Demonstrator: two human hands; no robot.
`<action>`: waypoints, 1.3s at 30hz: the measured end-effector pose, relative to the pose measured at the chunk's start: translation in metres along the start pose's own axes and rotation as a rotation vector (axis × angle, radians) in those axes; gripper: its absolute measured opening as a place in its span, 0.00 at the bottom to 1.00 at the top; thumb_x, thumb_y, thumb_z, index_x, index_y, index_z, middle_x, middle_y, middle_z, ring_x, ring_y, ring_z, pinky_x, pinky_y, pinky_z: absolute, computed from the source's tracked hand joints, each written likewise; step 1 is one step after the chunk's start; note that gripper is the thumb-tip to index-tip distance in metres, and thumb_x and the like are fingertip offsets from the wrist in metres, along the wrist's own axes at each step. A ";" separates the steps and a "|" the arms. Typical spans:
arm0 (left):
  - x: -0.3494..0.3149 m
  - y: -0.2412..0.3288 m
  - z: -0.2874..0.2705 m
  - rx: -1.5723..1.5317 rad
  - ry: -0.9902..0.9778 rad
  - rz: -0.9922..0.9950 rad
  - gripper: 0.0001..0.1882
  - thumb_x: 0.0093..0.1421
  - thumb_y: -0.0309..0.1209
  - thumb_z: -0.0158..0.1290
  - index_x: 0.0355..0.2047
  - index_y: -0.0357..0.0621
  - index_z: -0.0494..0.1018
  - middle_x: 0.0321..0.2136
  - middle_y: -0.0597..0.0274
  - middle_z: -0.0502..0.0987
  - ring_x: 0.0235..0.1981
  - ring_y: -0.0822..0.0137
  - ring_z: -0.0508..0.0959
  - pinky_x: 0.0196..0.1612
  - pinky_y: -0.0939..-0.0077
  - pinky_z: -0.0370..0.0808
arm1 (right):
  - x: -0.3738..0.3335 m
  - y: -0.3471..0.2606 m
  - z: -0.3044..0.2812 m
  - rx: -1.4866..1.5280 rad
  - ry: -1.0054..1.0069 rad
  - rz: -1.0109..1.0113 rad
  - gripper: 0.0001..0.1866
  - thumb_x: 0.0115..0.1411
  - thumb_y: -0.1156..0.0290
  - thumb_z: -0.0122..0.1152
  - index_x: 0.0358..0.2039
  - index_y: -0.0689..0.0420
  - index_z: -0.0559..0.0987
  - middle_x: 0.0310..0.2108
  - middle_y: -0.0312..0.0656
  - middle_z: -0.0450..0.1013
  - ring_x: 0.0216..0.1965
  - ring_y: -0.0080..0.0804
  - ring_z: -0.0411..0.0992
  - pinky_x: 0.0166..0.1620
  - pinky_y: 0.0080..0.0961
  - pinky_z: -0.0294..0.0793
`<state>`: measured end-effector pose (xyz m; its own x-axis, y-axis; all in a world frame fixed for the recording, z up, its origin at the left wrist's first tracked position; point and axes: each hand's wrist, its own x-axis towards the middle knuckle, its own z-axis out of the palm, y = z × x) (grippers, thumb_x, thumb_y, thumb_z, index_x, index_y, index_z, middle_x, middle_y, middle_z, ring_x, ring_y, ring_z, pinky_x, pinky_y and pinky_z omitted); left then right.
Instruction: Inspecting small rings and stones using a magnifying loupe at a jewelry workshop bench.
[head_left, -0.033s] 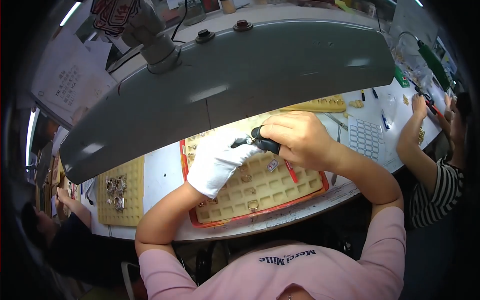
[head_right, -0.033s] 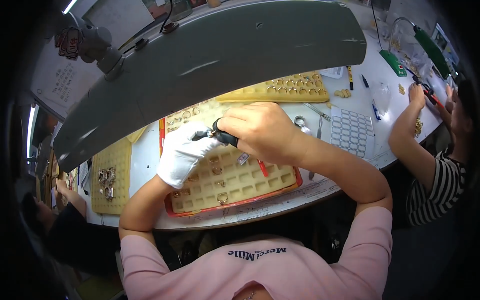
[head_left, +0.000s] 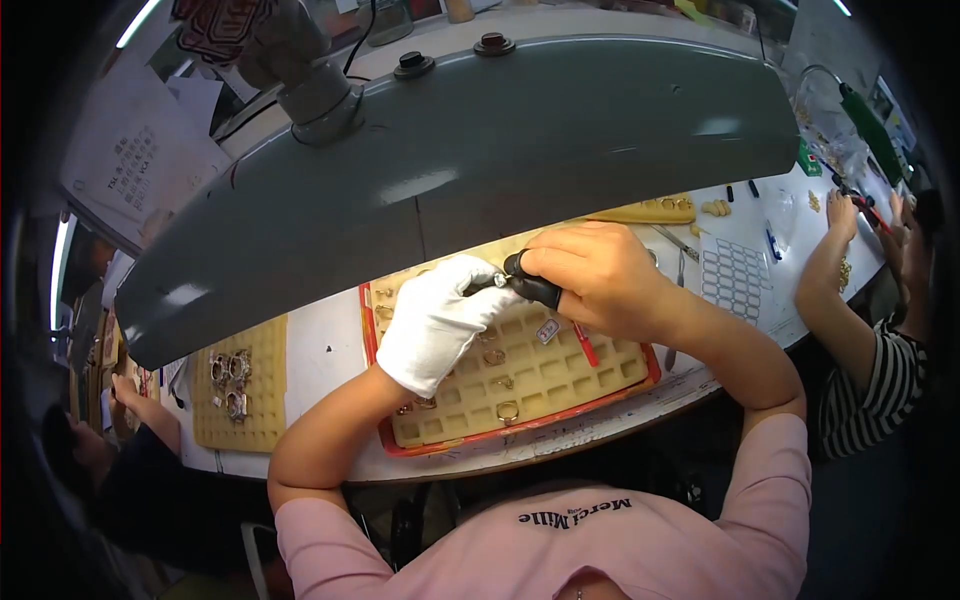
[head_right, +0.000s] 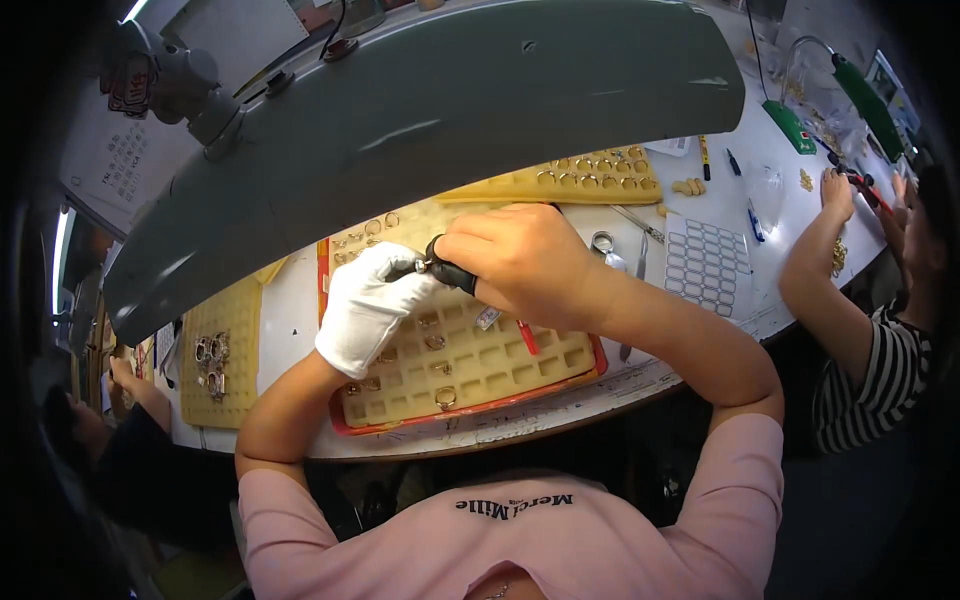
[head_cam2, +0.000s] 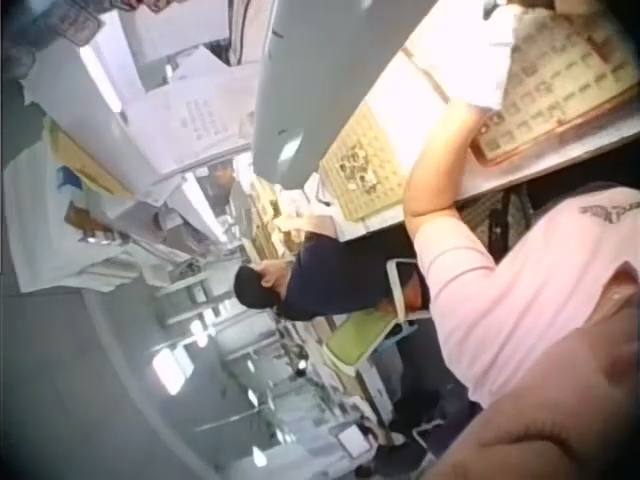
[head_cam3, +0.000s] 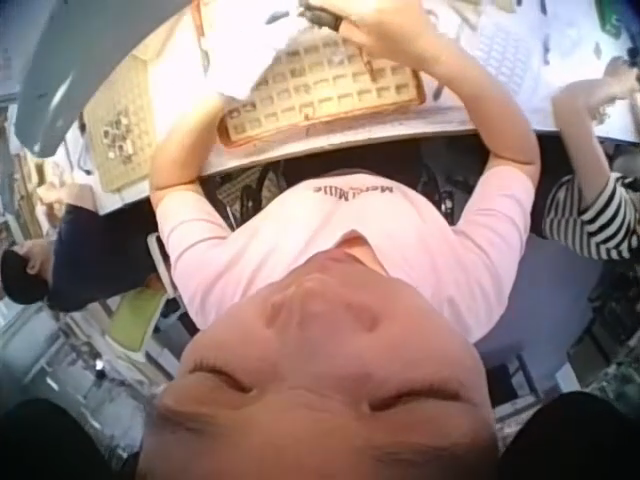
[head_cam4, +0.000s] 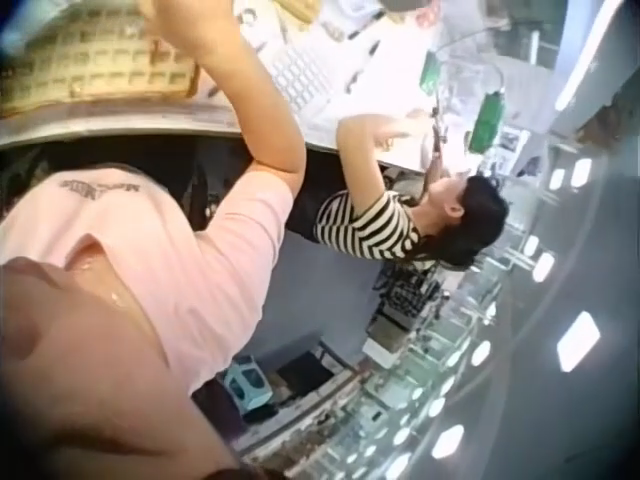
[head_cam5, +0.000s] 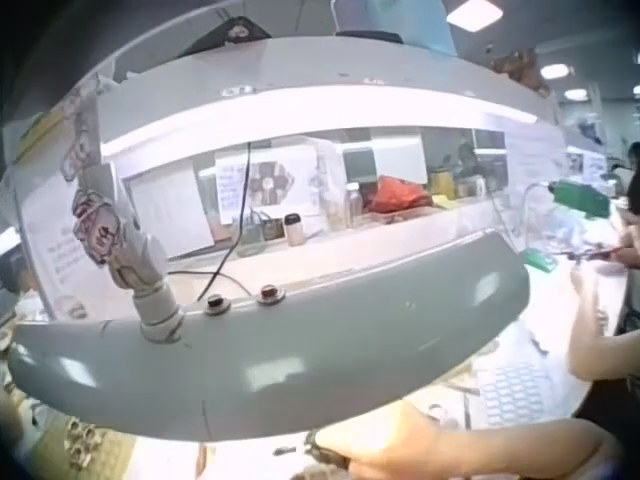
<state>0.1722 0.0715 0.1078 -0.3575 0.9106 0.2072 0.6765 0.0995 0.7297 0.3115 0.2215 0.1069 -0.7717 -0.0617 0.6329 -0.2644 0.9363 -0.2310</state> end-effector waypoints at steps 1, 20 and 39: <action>0.001 -0.001 0.001 -0.085 -0.004 -0.033 0.10 0.53 0.32 0.57 0.34 0.39 0.75 0.26 0.61 0.75 0.26 0.72 0.73 0.31 0.77 0.70 | 0.003 0.003 0.007 -0.027 0.145 -0.074 0.15 0.36 0.81 0.58 0.29 0.58 0.73 0.27 0.38 0.72 0.27 0.37 0.72 0.30 0.30 0.71; 0.006 0.022 -0.002 -0.329 -0.317 -0.435 0.14 0.49 0.36 0.60 0.34 0.41 0.78 0.30 0.61 0.76 0.29 0.72 0.74 0.34 0.77 0.71 | -0.021 -0.005 0.014 0.537 -0.034 0.481 0.07 0.47 0.83 0.54 0.29 0.62 0.75 0.21 0.41 0.68 0.21 0.31 0.66 0.24 0.27 0.63; 0.004 0.015 0.000 -0.118 -0.259 -0.305 0.14 0.47 0.36 0.61 0.32 0.41 0.77 0.29 0.62 0.75 0.29 0.73 0.74 0.33 0.78 0.70 | -0.023 0.002 0.023 0.485 0.034 0.409 0.07 0.47 0.82 0.57 0.29 0.62 0.74 0.25 0.40 0.69 0.22 0.29 0.67 0.25 0.23 0.65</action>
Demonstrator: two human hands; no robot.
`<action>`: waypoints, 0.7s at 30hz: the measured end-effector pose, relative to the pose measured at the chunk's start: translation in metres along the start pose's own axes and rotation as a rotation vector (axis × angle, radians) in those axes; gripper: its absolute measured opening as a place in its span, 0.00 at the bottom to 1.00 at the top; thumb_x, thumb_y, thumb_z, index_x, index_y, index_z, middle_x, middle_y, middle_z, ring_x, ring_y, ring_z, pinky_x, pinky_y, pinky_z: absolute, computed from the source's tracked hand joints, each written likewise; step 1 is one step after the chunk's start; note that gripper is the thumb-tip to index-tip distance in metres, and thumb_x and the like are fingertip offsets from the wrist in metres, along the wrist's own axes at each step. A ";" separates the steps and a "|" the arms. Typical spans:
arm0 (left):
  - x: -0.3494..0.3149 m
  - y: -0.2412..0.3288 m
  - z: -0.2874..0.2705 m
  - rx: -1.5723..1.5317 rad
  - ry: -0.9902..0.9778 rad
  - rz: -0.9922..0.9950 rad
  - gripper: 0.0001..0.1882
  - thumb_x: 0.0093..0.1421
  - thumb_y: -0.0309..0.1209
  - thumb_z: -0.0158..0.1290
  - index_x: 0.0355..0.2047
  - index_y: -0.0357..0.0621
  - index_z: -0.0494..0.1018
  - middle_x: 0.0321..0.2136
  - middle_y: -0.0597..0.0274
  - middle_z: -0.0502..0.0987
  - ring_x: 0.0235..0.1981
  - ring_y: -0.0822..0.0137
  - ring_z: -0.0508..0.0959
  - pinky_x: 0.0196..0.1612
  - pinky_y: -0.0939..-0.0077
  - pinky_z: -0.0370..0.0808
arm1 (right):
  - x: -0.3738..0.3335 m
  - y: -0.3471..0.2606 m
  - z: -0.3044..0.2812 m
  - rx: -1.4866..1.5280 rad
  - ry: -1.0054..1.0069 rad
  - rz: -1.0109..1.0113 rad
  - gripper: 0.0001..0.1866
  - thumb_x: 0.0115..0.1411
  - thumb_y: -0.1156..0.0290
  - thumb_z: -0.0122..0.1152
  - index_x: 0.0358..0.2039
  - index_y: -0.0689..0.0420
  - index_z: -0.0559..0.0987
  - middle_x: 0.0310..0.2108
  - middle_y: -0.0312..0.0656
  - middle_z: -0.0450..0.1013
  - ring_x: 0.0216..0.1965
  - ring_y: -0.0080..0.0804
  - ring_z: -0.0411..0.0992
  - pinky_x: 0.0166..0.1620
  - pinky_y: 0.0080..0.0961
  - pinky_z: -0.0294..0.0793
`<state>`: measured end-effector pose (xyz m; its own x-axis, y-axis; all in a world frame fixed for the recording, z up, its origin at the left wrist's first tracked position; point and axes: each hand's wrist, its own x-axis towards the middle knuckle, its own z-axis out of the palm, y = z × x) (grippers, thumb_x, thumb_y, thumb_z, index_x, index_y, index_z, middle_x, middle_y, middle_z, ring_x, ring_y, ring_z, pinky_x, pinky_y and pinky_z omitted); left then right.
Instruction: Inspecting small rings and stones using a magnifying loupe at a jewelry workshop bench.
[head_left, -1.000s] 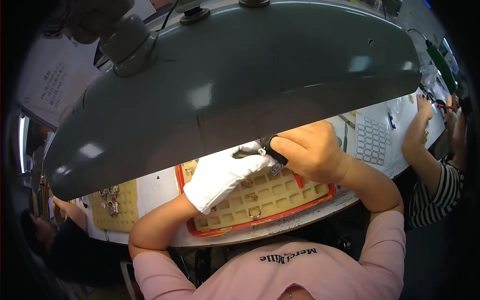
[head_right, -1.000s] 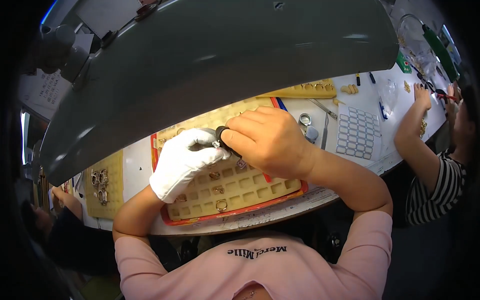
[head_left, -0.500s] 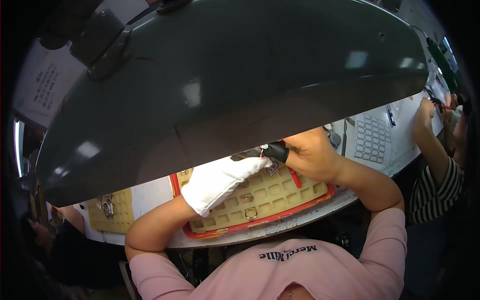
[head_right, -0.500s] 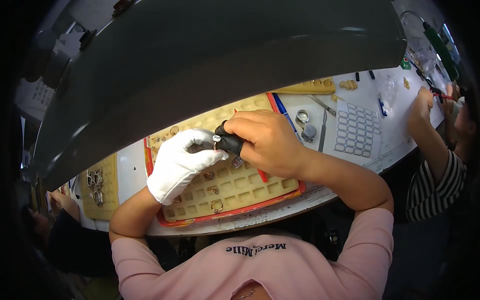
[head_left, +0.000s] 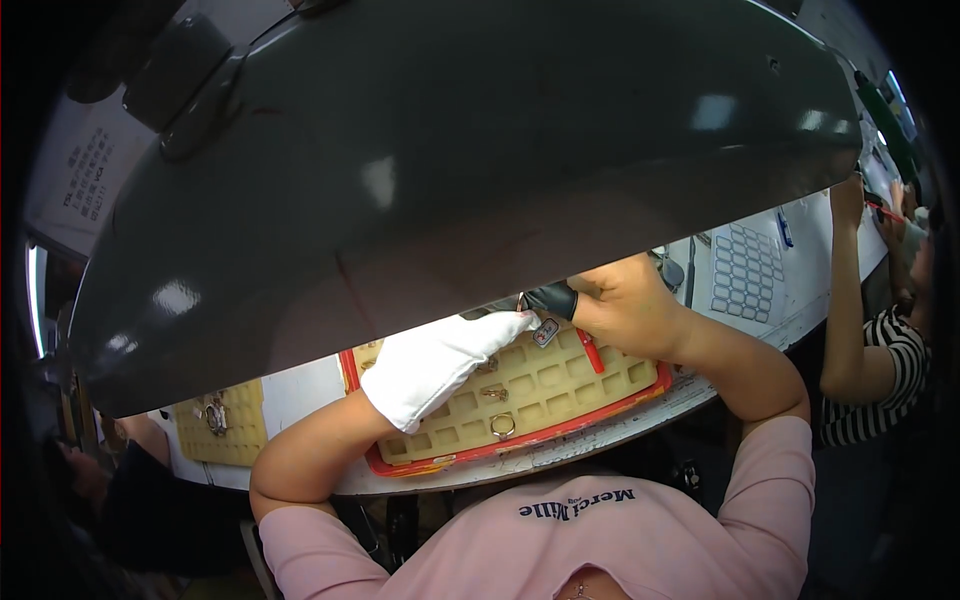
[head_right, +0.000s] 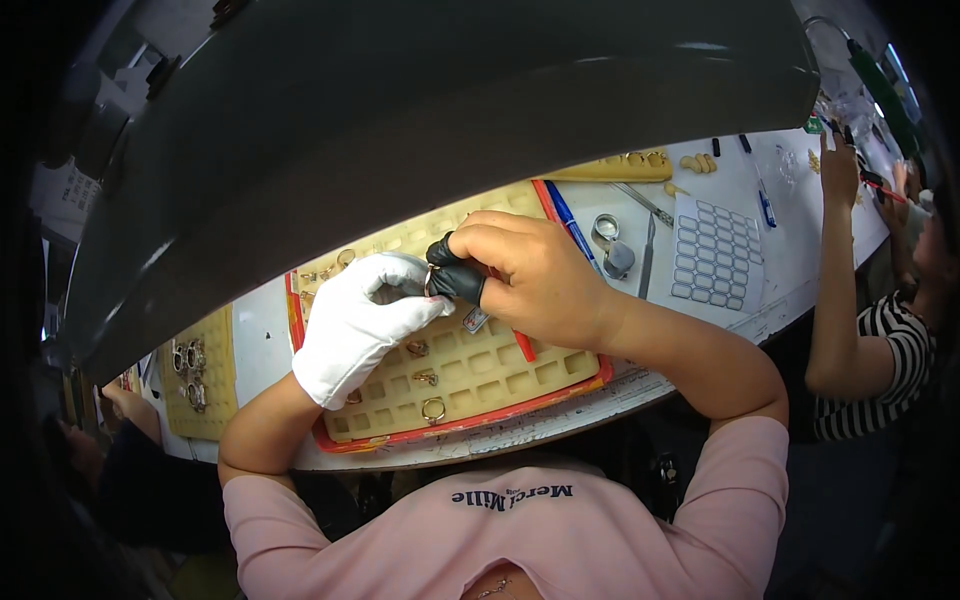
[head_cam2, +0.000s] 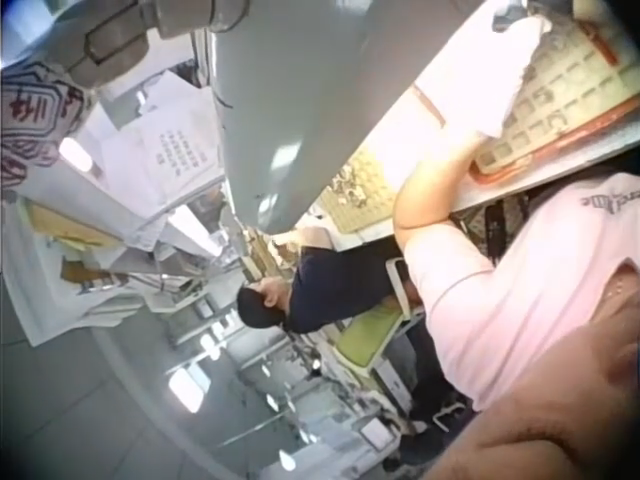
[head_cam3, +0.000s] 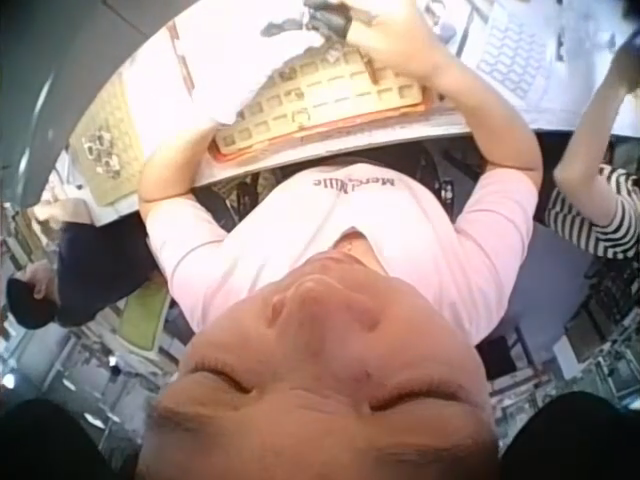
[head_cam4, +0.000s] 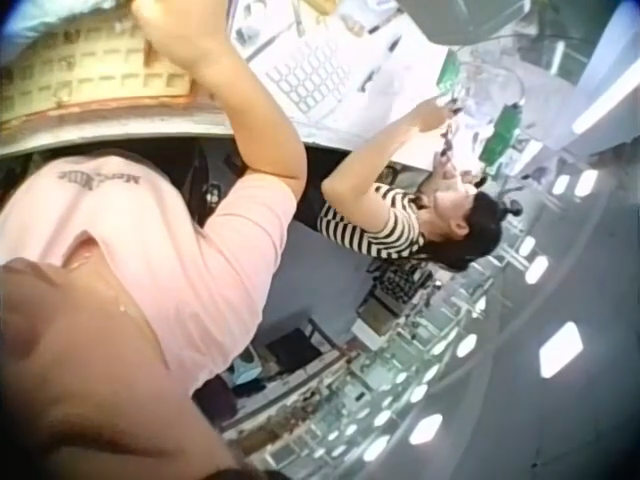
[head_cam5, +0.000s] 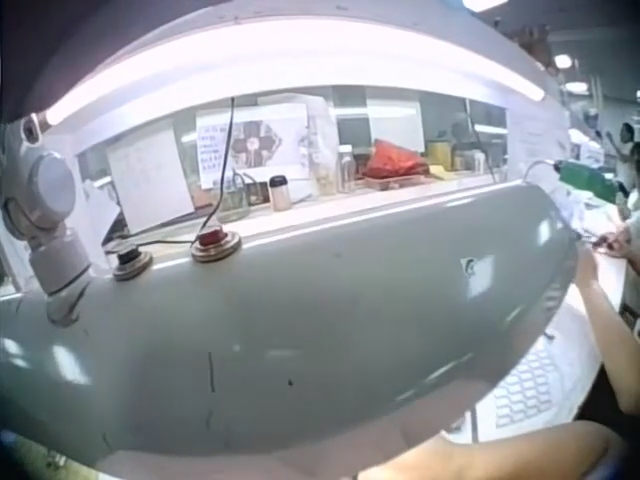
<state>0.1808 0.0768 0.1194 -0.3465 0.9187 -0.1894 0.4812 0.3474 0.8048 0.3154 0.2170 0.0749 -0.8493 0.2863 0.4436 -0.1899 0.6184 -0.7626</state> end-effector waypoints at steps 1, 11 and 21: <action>0.001 -0.002 0.000 -0.030 -0.006 0.022 0.14 0.47 0.36 0.61 0.32 0.41 0.77 0.29 0.62 0.76 0.29 0.73 0.74 0.33 0.78 0.71 | 0.000 -0.003 -0.002 0.056 -0.026 0.064 0.05 0.50 0.80 0.57 0.29 0.62 0.74 0.25 0.39 0.69 0.22 0.25 0.66 0.24 0.22 0.64; 0.003 0.002 -0.001 -0.057 -0.065 -0.060 0.14 0.51 0.35 0.60 0.35 0.40 0.77 0.32 0.61 0.76 0.31 0.72 0.75 0.35 0.78 0.71 | 0.000 -0.002 -0.004 -0.269 0.042 -0.256 0.08 0.42 0.82 0.57 0.27 0.61 0.74 0.25 0.42 0.70 0.27 0.37 0.68 0.34 0.31 0.68; 0.004 -0.008 -0.001 -0.375 -0.146 0.042 0.12 0.54 0.35 0.55 0.33 0.39 0.77 0.30 0.60 0.75 0.31 0.70 0.74 0.37 0.76 0.70 | 0.001 -0.008 -0.010 -0.597 0.089 -0.585 0.07 0.42 0.77 0.57 0.26 0.61 0.75 0.24 0.40 0.70 0.25 0.31 0.69 0.31 0.26 0.71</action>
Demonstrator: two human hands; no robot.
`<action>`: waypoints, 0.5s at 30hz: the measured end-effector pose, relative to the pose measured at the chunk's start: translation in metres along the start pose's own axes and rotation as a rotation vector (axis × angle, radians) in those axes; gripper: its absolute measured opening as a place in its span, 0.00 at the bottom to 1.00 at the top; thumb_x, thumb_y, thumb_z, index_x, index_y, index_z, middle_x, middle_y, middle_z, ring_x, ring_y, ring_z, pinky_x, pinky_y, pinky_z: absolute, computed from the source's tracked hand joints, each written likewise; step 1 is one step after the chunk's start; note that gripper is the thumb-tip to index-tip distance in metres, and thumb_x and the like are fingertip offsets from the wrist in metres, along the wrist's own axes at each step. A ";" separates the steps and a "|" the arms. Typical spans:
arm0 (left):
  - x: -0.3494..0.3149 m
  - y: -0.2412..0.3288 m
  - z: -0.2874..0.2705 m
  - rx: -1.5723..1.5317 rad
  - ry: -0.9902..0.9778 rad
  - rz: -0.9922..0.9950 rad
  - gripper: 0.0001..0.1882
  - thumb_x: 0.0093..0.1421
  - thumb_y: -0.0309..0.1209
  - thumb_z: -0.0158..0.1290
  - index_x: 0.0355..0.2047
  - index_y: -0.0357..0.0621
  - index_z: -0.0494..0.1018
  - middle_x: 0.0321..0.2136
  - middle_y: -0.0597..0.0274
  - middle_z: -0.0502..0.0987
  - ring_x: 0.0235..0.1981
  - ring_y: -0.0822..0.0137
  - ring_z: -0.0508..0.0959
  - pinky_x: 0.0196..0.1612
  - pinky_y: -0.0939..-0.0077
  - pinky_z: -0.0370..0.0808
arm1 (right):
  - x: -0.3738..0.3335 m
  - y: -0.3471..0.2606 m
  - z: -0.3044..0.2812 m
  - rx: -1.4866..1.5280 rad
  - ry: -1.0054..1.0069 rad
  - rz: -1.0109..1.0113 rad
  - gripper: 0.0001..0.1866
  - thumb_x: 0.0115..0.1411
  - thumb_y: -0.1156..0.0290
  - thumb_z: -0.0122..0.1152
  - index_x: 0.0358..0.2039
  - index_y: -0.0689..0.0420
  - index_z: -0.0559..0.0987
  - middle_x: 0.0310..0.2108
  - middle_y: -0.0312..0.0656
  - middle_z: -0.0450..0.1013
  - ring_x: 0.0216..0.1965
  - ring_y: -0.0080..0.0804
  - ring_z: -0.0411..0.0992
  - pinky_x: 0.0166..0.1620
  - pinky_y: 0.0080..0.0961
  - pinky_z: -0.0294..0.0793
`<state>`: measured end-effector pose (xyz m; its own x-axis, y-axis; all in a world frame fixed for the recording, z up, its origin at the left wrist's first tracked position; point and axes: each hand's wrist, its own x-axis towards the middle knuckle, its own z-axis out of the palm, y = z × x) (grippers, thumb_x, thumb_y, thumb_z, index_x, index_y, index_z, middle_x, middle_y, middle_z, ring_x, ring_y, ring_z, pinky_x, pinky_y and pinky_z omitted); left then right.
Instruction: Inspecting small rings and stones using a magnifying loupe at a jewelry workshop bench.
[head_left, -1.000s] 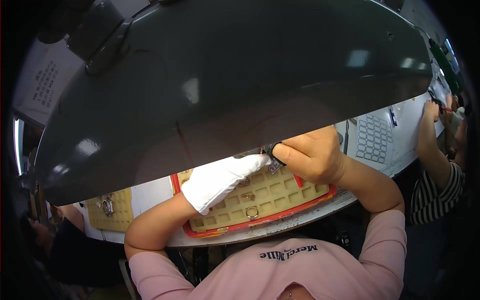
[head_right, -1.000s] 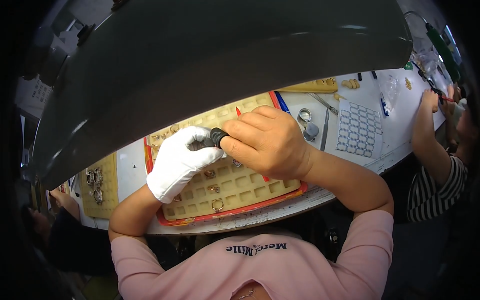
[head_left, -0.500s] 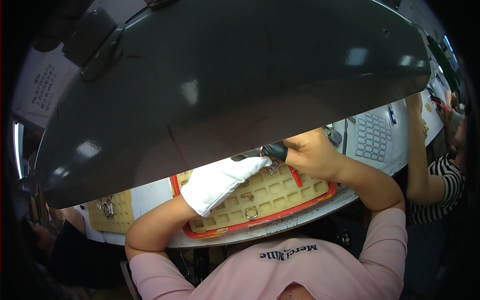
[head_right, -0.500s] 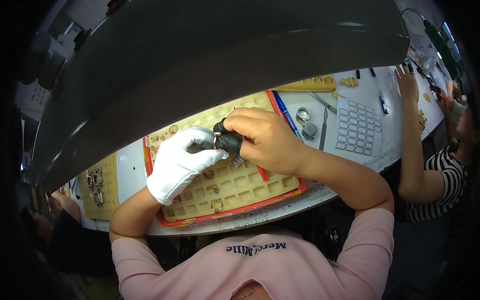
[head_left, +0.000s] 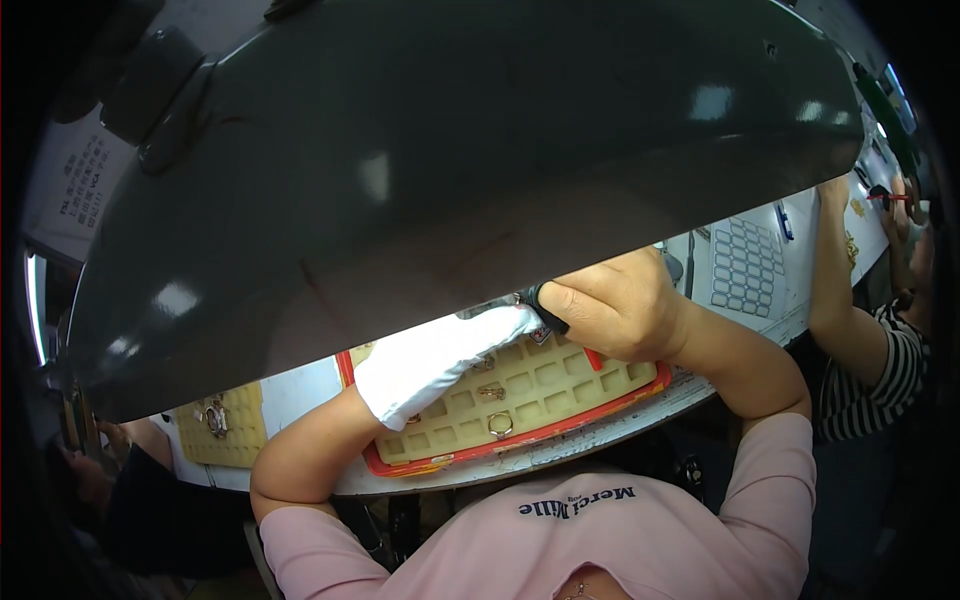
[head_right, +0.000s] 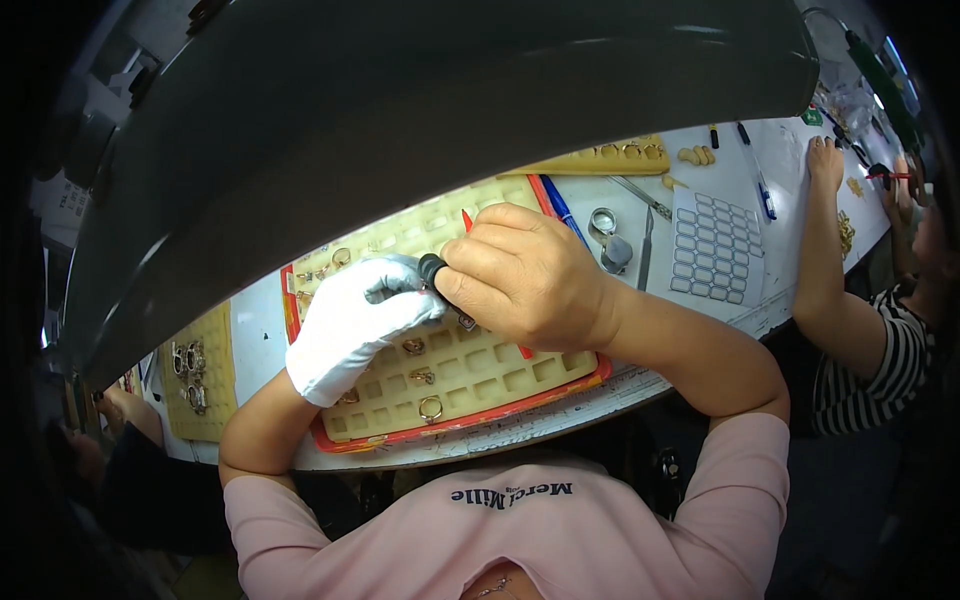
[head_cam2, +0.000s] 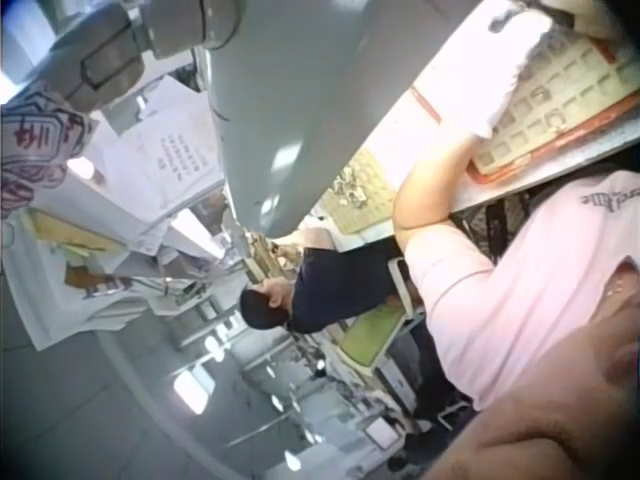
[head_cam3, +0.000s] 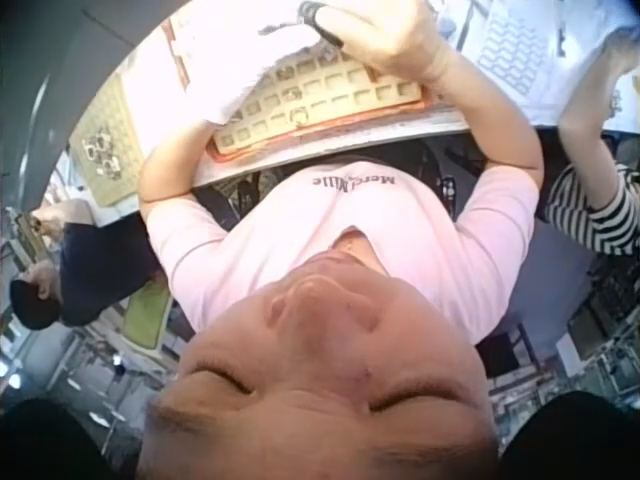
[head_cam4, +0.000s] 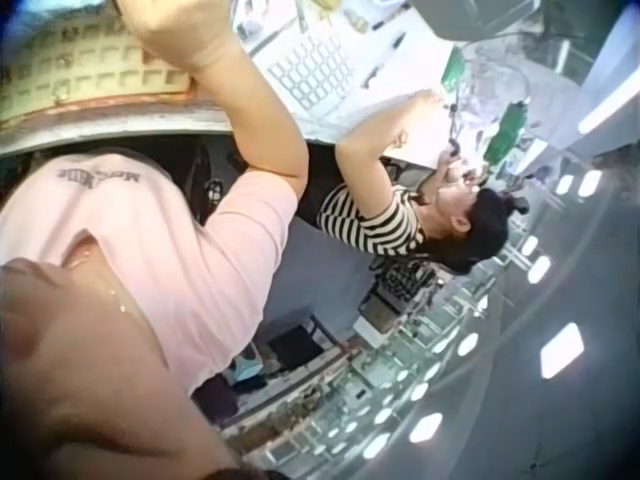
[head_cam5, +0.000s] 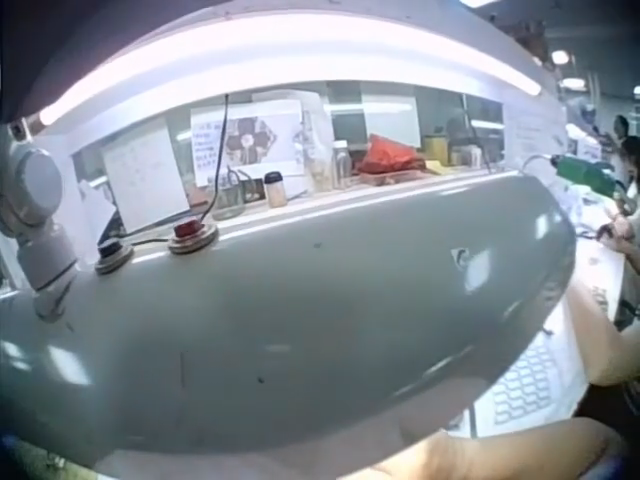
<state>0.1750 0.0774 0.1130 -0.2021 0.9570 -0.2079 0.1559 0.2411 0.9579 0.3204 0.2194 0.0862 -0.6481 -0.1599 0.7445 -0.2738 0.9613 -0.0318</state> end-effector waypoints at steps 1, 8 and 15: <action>-0.001 0.018 0.006 0.061 0.065 -0.210 0.11 0.52 0.33 0.56 0.33 0.39 0.76 0.31 0.61 0.75 0.30 0.71 0.74 0.36 0.76 0.71 | 0.000 0.001 -0.002 0.028 -0.031 0.042 0.08 0.41 0.78 0.58 0.26 0.62 0.75 0.24 0.40 0.71 0.25 0.32 0.69 0.31 0.26 0.70; -0.004 0.004 0.008 0.251 0.118 0.018 0.10 0.47 0.28 0.63 0.29 0.40 0.75 0.31 0.63 0.74 0.28 0.74 0.74 0.31 0.80 0.73 | -0.006 -0.001 0.007 0.674 -0.081 0.583 0.08 0.43 0.84 0.53 0.26 0.62 0.76 0.23 0.40 0.70 0.22 0.30 0.66 0.26 0.24 0.64; -0.005 -0.016 -0.001 0.406 0.120 0.471 0.10 0.44 0.22 0.62 0.27 0.39 0.73 0.30 0.61 0.74 0.31 0.67 0.74 0.35 0.74 0.71 | -0.002 -0.006 0.002 1.052 -0.207 0.985 0.08 0.51 0.82 0.52 0.30 0.61 0.78 0.24 0.35 0.72 0.24 0.15 0.66 0.26 0.15 0.64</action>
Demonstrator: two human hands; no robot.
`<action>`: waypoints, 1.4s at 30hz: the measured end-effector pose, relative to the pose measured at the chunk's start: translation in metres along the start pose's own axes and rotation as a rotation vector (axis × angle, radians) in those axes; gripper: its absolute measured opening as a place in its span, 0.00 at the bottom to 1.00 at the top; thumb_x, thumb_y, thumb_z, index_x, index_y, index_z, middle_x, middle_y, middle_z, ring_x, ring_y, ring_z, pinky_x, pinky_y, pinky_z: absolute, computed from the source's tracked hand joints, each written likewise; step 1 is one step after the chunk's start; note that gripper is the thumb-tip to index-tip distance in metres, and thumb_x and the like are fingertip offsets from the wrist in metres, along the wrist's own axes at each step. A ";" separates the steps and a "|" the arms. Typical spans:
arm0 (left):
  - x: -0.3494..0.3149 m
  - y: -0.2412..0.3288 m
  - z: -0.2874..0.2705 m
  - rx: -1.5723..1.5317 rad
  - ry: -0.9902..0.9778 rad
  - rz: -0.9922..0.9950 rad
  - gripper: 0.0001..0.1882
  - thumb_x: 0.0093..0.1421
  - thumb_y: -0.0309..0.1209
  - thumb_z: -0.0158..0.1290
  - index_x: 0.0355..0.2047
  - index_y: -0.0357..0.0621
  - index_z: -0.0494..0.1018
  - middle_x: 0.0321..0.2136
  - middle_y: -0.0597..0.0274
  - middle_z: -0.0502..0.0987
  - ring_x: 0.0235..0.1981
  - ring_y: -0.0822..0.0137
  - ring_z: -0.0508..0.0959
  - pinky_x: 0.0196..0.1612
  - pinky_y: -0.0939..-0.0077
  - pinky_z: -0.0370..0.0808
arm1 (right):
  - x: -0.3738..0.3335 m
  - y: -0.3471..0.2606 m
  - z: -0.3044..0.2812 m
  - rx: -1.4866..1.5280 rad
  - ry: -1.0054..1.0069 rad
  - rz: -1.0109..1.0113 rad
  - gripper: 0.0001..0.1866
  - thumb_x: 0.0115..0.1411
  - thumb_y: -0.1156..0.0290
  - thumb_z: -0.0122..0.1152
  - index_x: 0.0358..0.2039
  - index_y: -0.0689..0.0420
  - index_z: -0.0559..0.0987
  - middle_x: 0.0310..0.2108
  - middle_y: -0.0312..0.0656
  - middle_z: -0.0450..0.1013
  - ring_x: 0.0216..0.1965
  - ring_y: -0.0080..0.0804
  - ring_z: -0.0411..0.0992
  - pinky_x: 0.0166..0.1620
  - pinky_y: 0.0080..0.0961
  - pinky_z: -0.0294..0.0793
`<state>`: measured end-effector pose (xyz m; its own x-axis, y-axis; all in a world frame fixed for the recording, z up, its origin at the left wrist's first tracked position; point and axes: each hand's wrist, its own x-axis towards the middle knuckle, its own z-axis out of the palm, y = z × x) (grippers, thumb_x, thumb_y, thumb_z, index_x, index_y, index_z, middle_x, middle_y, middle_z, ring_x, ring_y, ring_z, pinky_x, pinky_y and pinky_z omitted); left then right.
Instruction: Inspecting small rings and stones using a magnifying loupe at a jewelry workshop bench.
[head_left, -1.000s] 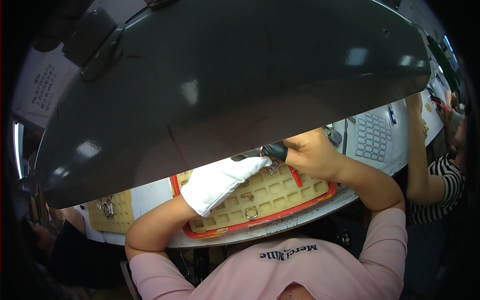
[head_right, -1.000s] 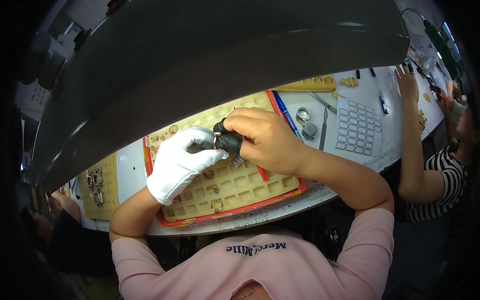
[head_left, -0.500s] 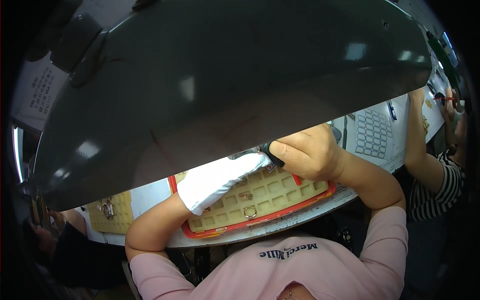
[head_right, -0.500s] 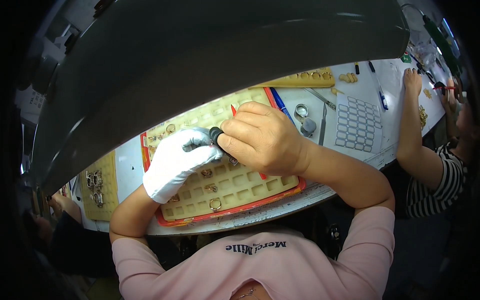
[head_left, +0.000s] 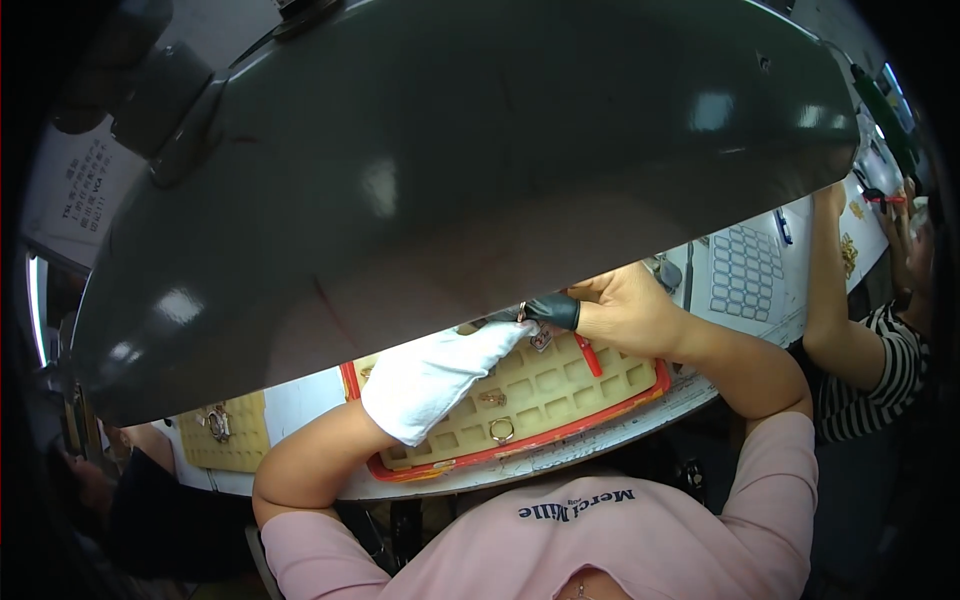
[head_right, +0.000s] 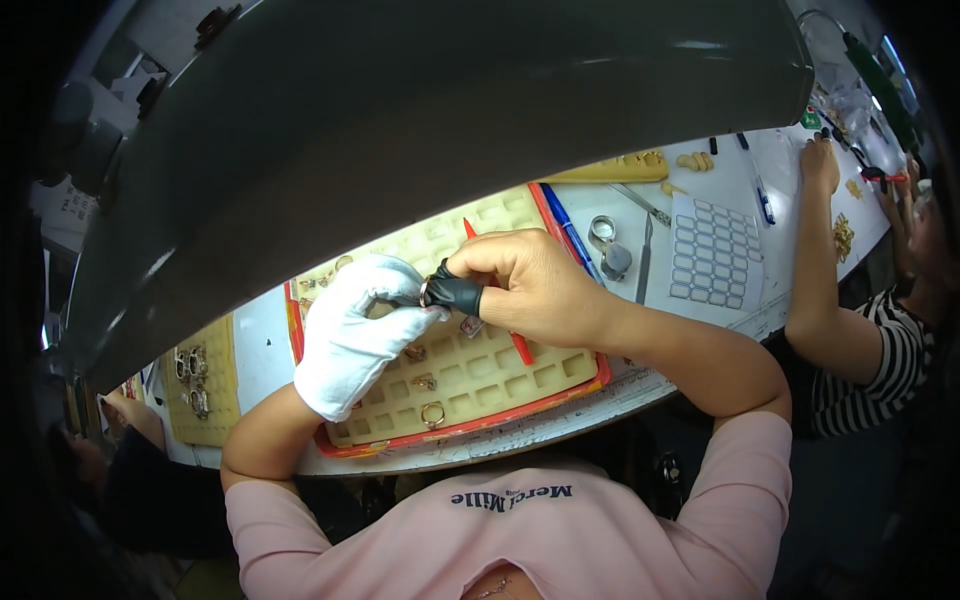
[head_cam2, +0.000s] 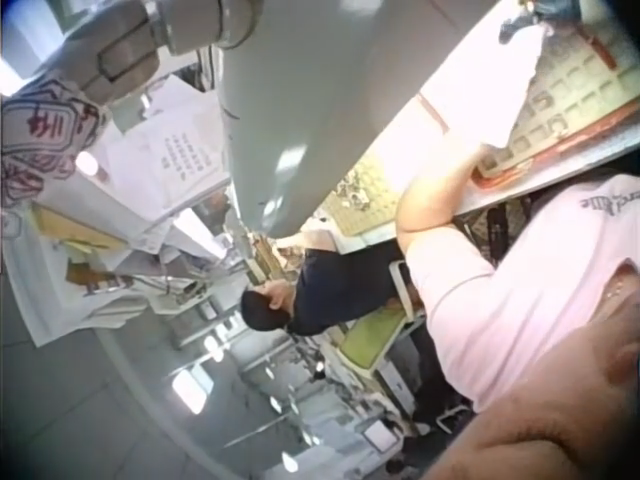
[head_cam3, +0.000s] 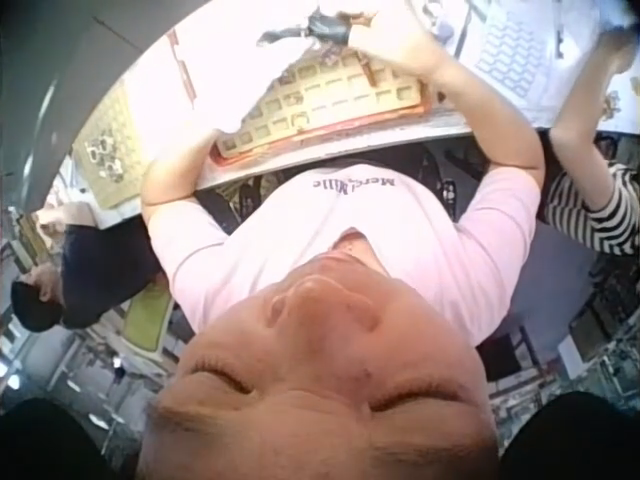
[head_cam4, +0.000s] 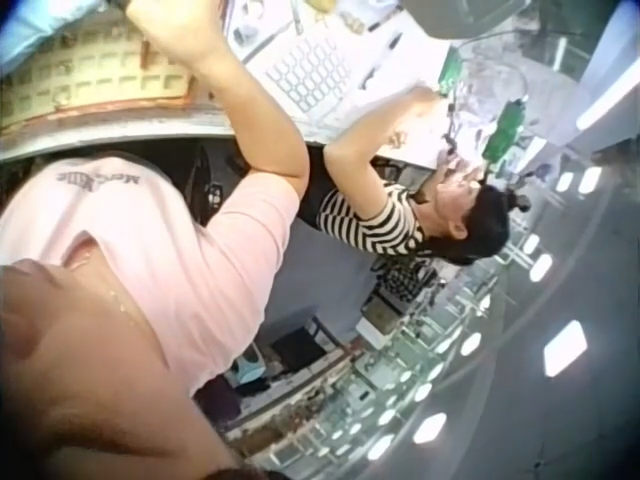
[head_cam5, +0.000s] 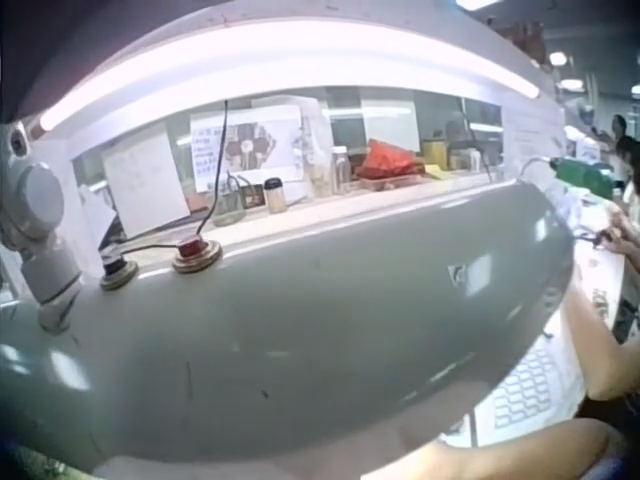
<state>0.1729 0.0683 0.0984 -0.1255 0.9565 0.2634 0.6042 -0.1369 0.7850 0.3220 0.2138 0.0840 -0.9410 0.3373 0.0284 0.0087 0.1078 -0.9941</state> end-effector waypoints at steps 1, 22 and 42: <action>0.001 -0.001 0.001 0.061 0.021 0.075 0.10 0.44 0.22 0.62 0.27 0.39 0.73 0.29 0.61 0.75 0.31 0.67 0.74 0.35 0.74 0.71 | -0.001 -0.007 0.001 0.084 -0.006 0.031 0.07 0.53 0.81 0.52 0.31 0.62 0.79 0.24 0.34 0.72 0.25 0.14 0.68 0.27 0.14 0.66; 0.018 0.019 -0.003 -0.485 -0.138 -0.671 0.24 0.52 0.31 0.57 0.48 0.36 0.66 0.39 0.59 0.75 0.37 0.71 0.76 0.43 0.78 0.72 | 0.007 0.010 -0.011 -0.537 0.170 -0.501 0.15 0.44 0.71 0.66 0.34 0.59 0.75 0.35 0.42 0.72 0.36 0.35 0.71 0.39 0.29 0.70; 0.010 0.002 -0.004 -0.544 -0.128 -0.597 0.14 0.61 0.35 0.50 0.37 0.33 0.72 0.31 0.55 0.77 0.32 0.68 0.79 0.36 0.76 0.76 | 0.005 0.000 -0.009 -0.765 0.076 -0.652 0.14 0.37 0.80 0.60 0.29 0.57 0.75 0.35 0.39 0.70 0.37 0.37 0.70 0.40 0.32 0.69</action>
<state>0.1697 0.0763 0.1048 -0.1948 0.9252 -0.3257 -0.0072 0.3307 0.9437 0.3198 0.2237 0.0848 -0.8156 0.0539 0.5761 -0.2602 0.8550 -0.4485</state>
